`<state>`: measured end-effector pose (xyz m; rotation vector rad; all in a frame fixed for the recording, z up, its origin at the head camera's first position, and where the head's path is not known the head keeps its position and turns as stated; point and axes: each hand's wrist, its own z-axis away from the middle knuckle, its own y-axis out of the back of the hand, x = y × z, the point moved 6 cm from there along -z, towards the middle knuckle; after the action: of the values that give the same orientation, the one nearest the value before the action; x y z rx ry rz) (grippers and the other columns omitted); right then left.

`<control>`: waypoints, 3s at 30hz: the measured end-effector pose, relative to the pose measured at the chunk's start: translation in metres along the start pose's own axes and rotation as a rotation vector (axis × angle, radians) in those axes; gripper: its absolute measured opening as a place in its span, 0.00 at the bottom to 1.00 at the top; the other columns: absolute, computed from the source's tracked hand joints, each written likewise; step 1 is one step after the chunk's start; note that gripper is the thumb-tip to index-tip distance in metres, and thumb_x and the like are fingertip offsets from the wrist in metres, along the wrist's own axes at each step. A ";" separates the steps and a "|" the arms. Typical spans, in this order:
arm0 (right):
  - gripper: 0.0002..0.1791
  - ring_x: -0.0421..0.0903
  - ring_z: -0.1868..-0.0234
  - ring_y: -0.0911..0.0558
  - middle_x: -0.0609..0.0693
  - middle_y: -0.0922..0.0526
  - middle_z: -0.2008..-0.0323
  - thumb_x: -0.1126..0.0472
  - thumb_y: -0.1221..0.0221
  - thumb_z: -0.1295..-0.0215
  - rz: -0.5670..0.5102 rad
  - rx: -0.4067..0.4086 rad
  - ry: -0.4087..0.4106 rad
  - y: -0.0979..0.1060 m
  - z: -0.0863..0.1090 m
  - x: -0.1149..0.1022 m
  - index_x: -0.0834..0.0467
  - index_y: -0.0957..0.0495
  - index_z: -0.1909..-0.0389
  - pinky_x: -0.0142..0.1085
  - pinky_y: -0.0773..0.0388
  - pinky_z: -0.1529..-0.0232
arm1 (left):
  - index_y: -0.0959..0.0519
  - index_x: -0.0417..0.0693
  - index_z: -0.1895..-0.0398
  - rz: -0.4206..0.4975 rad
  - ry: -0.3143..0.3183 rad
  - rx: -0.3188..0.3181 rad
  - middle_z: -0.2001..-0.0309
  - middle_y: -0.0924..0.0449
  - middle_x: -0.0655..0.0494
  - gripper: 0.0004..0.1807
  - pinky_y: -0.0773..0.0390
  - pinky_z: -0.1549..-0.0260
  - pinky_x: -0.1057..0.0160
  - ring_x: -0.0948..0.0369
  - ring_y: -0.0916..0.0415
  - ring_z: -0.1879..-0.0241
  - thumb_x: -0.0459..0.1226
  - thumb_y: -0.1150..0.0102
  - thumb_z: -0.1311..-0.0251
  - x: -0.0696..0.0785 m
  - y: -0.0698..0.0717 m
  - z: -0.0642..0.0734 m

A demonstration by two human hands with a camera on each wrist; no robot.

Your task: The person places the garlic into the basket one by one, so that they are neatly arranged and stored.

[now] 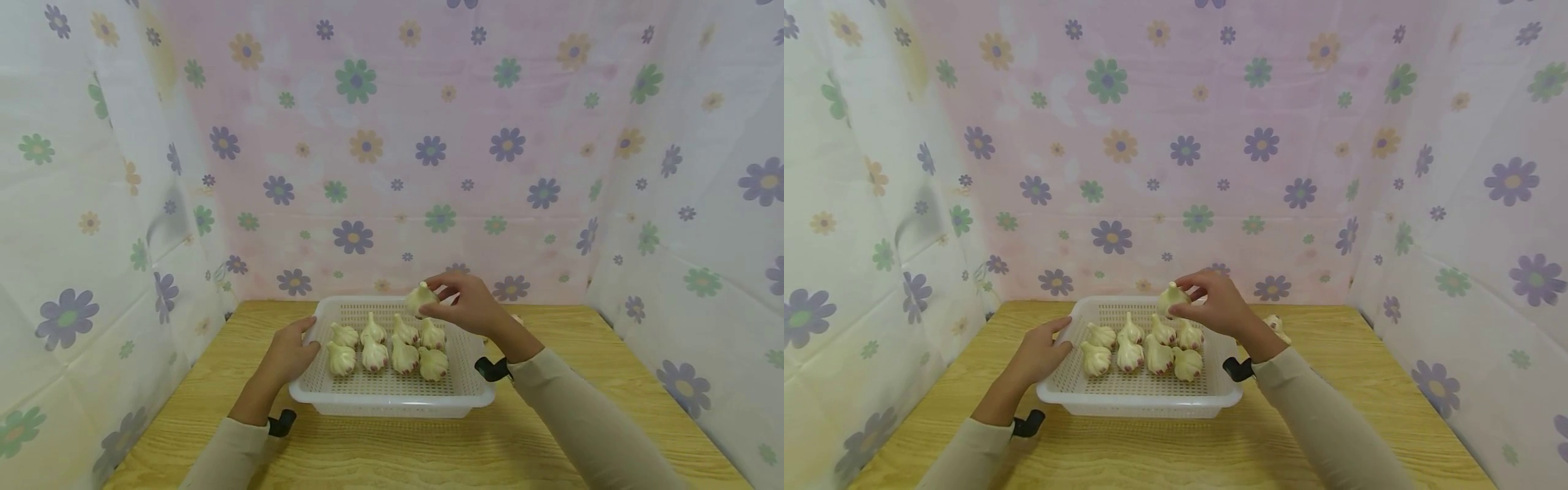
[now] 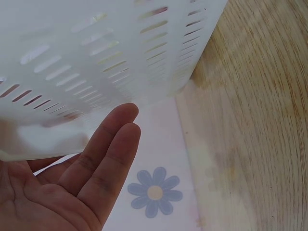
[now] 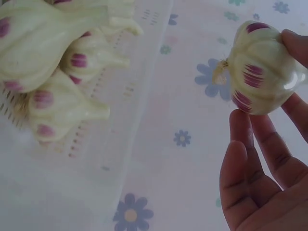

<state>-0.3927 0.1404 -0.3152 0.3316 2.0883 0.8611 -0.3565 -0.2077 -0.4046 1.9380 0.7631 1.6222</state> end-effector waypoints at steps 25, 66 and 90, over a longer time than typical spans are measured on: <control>0.20 0.43 0.53 0.14 0.39 0.14 0.48 0.50 0.24 0.43 -0.019 -0.522 0.063 -0.111 -0.022 -0.037 0.41 0.13 0.48 0.35 0.16 0.54 | 0.34 0.37 0.24 -0.012 -0.007 0.005 0.27 0.31 0.36 0.34 0.14 0.72 0.61 0.49 0.16 0.53 0.35 0.45 0.33 0.001 -0.001 0.000; 0.16 0.32 0.61 0.15 0.35 0.10 0.61 0.54 0.21 0.48 0.068 -0.725 -0.008 -0.186 -0.040 -0.047 0.45 0.09 0.56 0.30 0.16 0.64 | 0.34 0.36 0.24 -0.031 -0.032 0.006 0.27 0.31 0.36 0.34 0.14 0.60 0.56 0.47 0.20 0.47 0.36 0.45 0.33 0.000 0.002 -0.001; 0.18 0.31 0.58 0.16 0.36 0.11 0.60 0.53 0.22 0.46 0.070 -0.769 0.026 -0.189 -0.040 -0.053 0.49 0.10 0.53 0.28 0.18 0.55 | 0.33 0.36 0.25 -0.032 -0.049 0.012 0.28 0.30 0.36 0.34 0.19 0.69 0.63 0.49 0.20 0.54 0.36 0.44 0.34 0.000 0.001 -0.005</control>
<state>-0.3782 -0.0429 -0.3953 -0.0247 1.6157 1.6234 -0.3611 -0.2084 -0.4037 1.9568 0.7818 1.5493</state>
